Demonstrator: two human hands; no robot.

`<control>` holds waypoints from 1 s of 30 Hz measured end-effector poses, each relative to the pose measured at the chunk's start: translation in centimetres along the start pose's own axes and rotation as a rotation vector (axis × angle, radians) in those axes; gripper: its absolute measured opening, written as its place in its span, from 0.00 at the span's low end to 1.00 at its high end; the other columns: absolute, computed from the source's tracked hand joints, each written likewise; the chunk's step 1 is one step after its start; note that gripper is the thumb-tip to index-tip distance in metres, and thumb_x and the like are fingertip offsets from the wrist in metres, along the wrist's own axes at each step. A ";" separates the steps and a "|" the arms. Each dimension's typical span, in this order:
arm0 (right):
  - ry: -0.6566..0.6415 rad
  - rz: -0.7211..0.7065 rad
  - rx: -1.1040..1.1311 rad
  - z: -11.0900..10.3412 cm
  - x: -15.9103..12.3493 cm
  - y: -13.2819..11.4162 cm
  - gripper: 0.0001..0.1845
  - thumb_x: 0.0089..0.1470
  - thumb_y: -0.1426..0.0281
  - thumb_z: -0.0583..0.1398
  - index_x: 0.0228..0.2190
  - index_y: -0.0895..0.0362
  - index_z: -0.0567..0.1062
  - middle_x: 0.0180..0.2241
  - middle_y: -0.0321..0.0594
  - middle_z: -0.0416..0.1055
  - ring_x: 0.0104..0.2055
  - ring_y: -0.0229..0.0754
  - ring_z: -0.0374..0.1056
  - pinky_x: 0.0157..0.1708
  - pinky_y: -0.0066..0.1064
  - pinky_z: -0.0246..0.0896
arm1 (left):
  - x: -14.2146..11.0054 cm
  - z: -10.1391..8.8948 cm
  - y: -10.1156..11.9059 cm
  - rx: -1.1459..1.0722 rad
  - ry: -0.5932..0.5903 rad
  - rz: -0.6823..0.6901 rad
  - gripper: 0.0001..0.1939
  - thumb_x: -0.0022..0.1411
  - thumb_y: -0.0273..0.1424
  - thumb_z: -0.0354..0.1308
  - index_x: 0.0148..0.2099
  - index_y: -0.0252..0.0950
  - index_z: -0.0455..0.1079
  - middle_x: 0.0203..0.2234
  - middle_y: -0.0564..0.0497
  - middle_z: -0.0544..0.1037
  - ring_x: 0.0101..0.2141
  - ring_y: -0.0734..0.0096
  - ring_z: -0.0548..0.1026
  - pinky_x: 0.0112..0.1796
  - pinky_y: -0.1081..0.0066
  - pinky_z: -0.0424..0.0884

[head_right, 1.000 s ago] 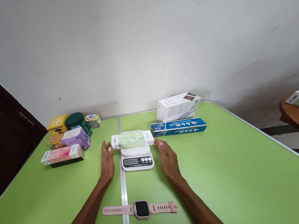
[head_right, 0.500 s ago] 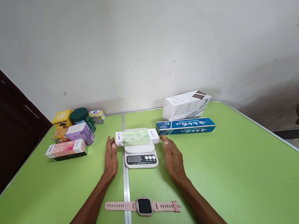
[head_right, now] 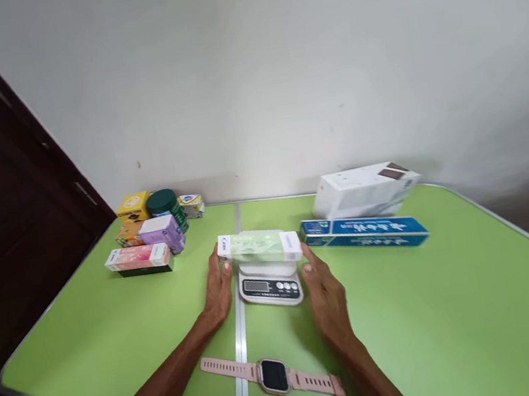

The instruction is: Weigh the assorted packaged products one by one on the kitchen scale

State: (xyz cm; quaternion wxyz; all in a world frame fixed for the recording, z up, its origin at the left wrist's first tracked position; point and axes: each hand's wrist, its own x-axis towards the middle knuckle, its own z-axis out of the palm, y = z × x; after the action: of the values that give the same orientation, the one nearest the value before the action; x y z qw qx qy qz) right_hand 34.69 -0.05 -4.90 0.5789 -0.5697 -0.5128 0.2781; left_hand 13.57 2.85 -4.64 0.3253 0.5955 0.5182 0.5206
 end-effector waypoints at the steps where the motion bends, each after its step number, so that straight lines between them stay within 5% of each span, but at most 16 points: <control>1: -0.009 0.001 0.017 0.1 0.0 -0.8 0.37 0.66 0.43 0.53 0.66 0.50 0.71 0.69 0.45 0.65 0.71 0.60 0.60 0.71 0.60 0.51 | -0.1 -0.4 0.6 0.004 0.028 0.008 0.43 0.72 0.59 0.43 0.76 0.36 0.52 0.73 0.37 0.59 0.73 0.51 0.55 0.73 0.53 0.48; 4: -0.092 -0.052 0.052 1.6 0.0 -3.7 0.36 0.67 0.44 0.54 0.67 0.48 0.69 0.70 0.42 0.63 0.72 0.60 0.59 0.70 0.60 0.53 | 0.3 -3.1 2.3 0.024 0.164 0.071 0.41 0.73 0.58 0.41 0.75 0.36 0.55 0.72 0.38 0.60 0.73 0.53 0.56 0.72 0.56 0.49; 7: -0.236 -0.135 0.088 5.0 -0.1 -6.9 0.36 0.66 0.43 0.54 0.68 0.47 0.68 0.71 0.41 0.62 0.73 0.60 0.57 0.71 0.62 0.51 | 1.3 -7.7 3.1 0.081 0.358 0.079 0.40 0.72 0.60 0.41 0.71 0.36 0.60 0.68 0.38 0.66 0.71 0.52 0.60 0.71 0.58 0.53; 11: -0.440 -0.168 0.175 12.2 -0.9 -9.8 0.38 0.66 0.43 0.56 0.69 0.46 0.65 0.72 0.41 0.60 0.75 0.58 0.53 0.72 0.63 0.48 | 2.5 -15.2 1.7 0.222 0.587 -0.015 0.39 0.70 0.62 0.42 0.64 0.35 0.65 0.61 0.34 0.72 0.62 0.47 0.69 0.65 0.53 0.63; 16: -0.604 -0.142 0.189 21.2 -1.8 -9.8 0.46 0.63 0.38 0.53 0.70 0.54 0.64 0.71 0.47 0.60 0.74 0.59 0.54 0.73 0.58 0.49 | 3.8 -22.4 -1.5 0.343 0.705 -0.044 0.29 0.72 0.56 0.46 0.57 0.38 0.67 0.55 0.37 0.77 0.56 0.50 0.74 0.60 0.53 0.69; 21: -0.583 -0.174 0.185 25.5 -1.7 -8.5 0.48 0.63 0.36 0.51 0.70 0.55 0.64 0.71 0.45 0.60 0.74 0.57 0.55 0.73 0.52 0.50 | 5.3 -24.9 -4.9 0.413 0.709 -0.151 0.21 0.73 0.51 0.48 0.52 0.39 0.67 0.52 0.39 0.79 0.55 0.51 0.76 0.58 0.54 0.69; 26: -0.587 -0.161 0.173 26.1 -1.5 -8.5 0.48 0.64 0.36 0.49 0.70 0.56 0.63 0.72 0.46 0.60 0.74 0.54 0.55 0.73 0.51 0.50 | 5.6 -25.1 -6.5 0.466 0.683 -0.219 0.19 0.73 0.50 0.46 0.44 0.40 0.65 0.45 0.40 0.79 0.47 0.50 0.77 0.53 0.51 0.72; 30: -0.601 -0.167 0.172 25.8 -1.5 -8.8 0.50 0.62 0.34 0.48 0.70 0.55 0.63 0.72 0.45 0.60 0.74 0.53 0.55 0.74 0.52 0.49 | 5.8 -25.2 -6.6 0.439 0.684 -0.239 0.20 0.73 0.49 0.47 0.49 0.38 0.66 0.49 0.38 0.79 0.52 0.48 0.76 0.57 0.47 0.70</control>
State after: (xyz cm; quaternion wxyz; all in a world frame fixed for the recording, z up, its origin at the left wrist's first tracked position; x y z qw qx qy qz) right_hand 8.42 6.52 -1.53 0.4683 -0.3669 -0.6804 0.4280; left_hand -12.83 6.24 -2.88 0.0581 0.3794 0.7601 0.5243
